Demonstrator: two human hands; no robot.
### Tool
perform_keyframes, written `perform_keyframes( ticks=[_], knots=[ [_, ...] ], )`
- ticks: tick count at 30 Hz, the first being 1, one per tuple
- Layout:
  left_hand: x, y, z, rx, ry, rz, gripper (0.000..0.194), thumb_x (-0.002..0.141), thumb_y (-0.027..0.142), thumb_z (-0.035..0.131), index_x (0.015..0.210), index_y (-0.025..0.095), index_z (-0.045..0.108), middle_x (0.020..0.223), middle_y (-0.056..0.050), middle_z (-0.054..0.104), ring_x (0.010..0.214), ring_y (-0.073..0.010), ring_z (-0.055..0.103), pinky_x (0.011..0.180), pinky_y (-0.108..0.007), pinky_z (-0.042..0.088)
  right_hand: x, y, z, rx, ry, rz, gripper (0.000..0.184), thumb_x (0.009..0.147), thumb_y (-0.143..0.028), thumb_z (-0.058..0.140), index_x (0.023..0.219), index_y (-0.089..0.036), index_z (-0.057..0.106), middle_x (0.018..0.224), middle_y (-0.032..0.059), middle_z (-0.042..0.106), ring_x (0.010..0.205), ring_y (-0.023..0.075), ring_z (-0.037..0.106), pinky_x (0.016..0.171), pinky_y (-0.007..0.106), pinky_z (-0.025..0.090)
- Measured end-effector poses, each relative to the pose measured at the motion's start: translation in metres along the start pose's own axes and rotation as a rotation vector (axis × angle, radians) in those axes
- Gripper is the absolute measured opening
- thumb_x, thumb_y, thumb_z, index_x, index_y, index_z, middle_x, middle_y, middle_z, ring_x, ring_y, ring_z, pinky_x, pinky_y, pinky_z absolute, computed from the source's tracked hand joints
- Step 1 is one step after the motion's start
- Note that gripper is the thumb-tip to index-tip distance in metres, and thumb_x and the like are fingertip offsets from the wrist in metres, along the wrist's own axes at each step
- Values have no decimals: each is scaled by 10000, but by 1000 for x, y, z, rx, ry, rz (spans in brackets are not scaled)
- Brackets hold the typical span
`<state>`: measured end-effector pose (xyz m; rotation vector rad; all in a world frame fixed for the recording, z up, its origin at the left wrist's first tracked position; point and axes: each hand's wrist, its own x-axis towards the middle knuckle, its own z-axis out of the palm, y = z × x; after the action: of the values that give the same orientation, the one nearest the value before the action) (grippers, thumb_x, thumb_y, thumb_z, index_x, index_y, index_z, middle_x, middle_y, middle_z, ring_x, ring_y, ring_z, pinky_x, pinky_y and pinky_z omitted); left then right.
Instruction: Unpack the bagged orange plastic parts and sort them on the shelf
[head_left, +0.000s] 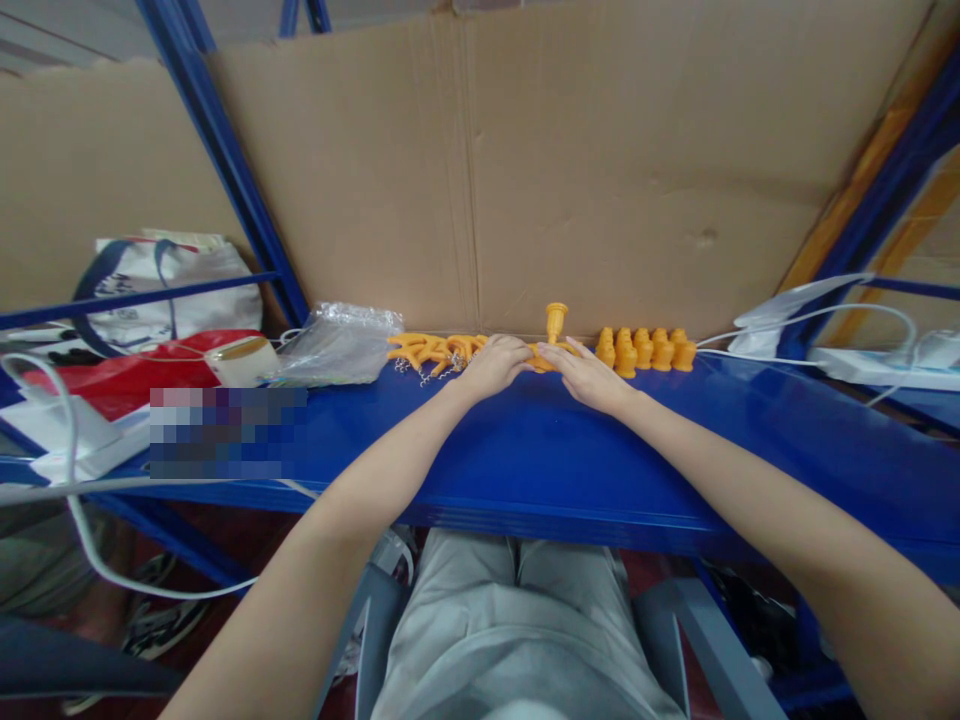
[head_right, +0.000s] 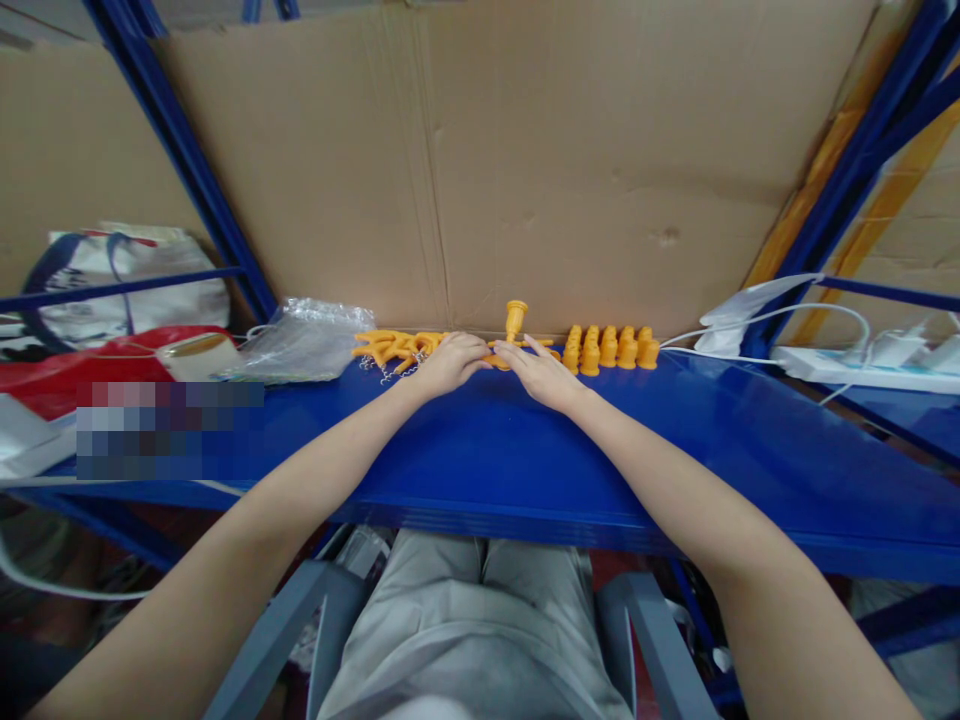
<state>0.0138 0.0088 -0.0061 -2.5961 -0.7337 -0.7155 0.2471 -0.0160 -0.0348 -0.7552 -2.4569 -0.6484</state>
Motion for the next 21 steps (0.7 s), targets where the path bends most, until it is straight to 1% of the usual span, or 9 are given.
perform_keyframes(
  ticks=[3,7,10,13,17,21],
  knots=[
    [1,0,-1,17,14,40,235,996,288,523,976,178,729,1019,-95,730,1028,-228,647,942,-384,450,-1,1,-3,-1,-9,30,691,859,-20,329,1530,-168,403,1512,144,519,1402,233,486,1155,562,357],
    [3,6,-1,43,15,99,234,994,278,527,985,162,729,1038,-108,728,1043,-232,641,964,-396,438,-3,8,-9,-57,-1,87,631,873,-21,348,1469,-177,485,1478,143,557,1329,251,546,1029,497,438],
    [4,10,-1,52,8,134,218,990,258,533,1033,171,728,1066,-110,729,1066,-231,636,987,-408,429,-5,12,-17,-146,-21,106,541,910,-42,366,1402,-167,550,1421,148,608,1214,263,601,943,455,431],
    [5,13,-3,63,-17,140,219,990,234,524,1060,190,727,1100,-104,728,1098,-227,629,1019,-420,415,-5,12,-25,-239,-33,111,450,955,-88,377,1332,-166,610,1366,147,648,1147,272,601,894,434,396],
    [5,16,-7,77,-50,117,231,992,215,509,1078,205,723,1112,-98,729,1128,-225,625,1057,-438,396,-1,10,-30,-297,-55,104,425,952,-99,408,1293,-196,642,1324,131,674,1141,280,575,885,432,365],
    [5,17,-9,86,-65,106,231,990,210,508,1085,211,719,1125,-97,726,1142,-224,622,1079,-447,380,2,8,-31,-333,-72,104,391,945,-96,419,1234,-197,661,1302,135,680,1177,288,551,947,462,345]
  ],
)
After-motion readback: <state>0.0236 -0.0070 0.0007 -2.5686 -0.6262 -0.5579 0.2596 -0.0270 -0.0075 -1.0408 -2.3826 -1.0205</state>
